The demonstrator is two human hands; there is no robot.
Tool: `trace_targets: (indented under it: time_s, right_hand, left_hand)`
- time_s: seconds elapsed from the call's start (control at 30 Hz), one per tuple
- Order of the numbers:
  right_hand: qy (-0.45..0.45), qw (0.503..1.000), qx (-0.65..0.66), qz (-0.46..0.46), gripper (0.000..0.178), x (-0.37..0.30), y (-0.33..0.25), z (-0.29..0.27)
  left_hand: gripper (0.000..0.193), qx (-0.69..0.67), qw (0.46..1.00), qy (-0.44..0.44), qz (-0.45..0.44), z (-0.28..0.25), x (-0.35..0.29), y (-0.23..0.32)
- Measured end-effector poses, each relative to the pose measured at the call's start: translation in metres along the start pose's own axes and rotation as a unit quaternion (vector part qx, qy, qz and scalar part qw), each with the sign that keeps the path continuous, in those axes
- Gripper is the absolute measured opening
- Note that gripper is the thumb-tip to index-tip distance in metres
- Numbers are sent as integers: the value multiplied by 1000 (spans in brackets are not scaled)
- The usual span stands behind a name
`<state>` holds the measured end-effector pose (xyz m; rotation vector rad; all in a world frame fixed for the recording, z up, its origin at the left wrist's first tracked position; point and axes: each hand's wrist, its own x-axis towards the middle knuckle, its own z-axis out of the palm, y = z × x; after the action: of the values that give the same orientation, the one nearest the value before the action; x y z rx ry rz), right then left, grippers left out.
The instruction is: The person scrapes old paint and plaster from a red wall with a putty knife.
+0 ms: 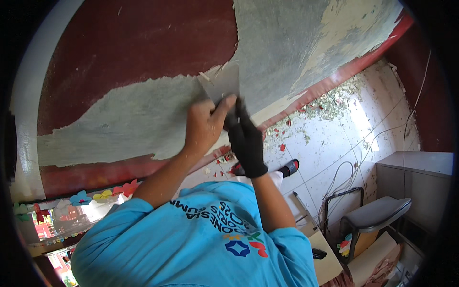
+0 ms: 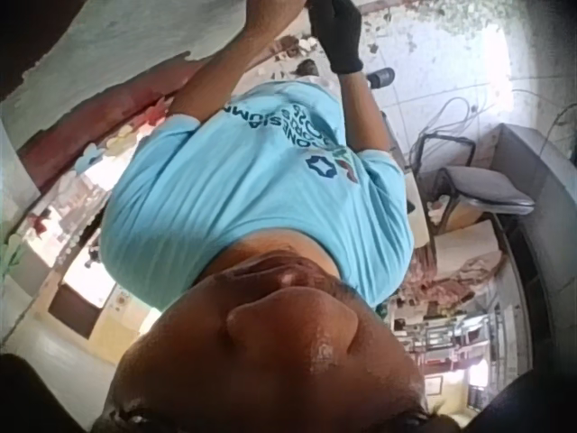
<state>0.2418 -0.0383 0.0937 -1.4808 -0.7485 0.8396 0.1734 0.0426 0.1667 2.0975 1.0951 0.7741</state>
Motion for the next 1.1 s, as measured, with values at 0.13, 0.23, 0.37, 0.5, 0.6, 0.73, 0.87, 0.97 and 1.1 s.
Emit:
trace_targets:
  time_s: [0.13, 0.23, 0.37, 0.5, 0.6, 0.73, 0.87, 0.97, 1.1]
  right_hand:
    - [-18, 1000, 2, 4, 49, 0, 10, -8]
    - [-24, 997, -66, -23, 49, -1, 17, -13]
    - [-18, 999, -21, -35, 49, 15, -14, -27]
    - [-55, 986, -103, -123, 54, 9, 3, -50]
    - [-47, 972, -111, -202, 50, 6, 26, -65]
    - [-41, 945, -241, -220, 46, 35, -14, -89]
    - [-70, 921, -233, -304, 50, 50, -9, -105]
    - [-78, 922, -257, -279, 50, 56, -15, -112]
    - [-95, 912, -298, -265, 49, 56, -25, -110]
  left_hand:
    - [55, -57, 996, -32, -65, 4, -8, -4]
    - [55, -67, 994, -28, -80, 12, -14, -14]
    - [56, -76, 994, -6, -79, 12, 3, 6]
    - [55, -108, 990, 38, -78, 32, -10, -3]
    - [50, -181, 974, 15, -139, 47, -14, -2]
    - [42, -302, 941, 22, -149, 56, 2, 15]
    - [37, -326, 933, 30, -149, 66, 4, 21]
    - [37, -315, 932, 52, -172, 74, 11, 27]
    - [39, -341, 918, 95, -176, 75, 10, 36]
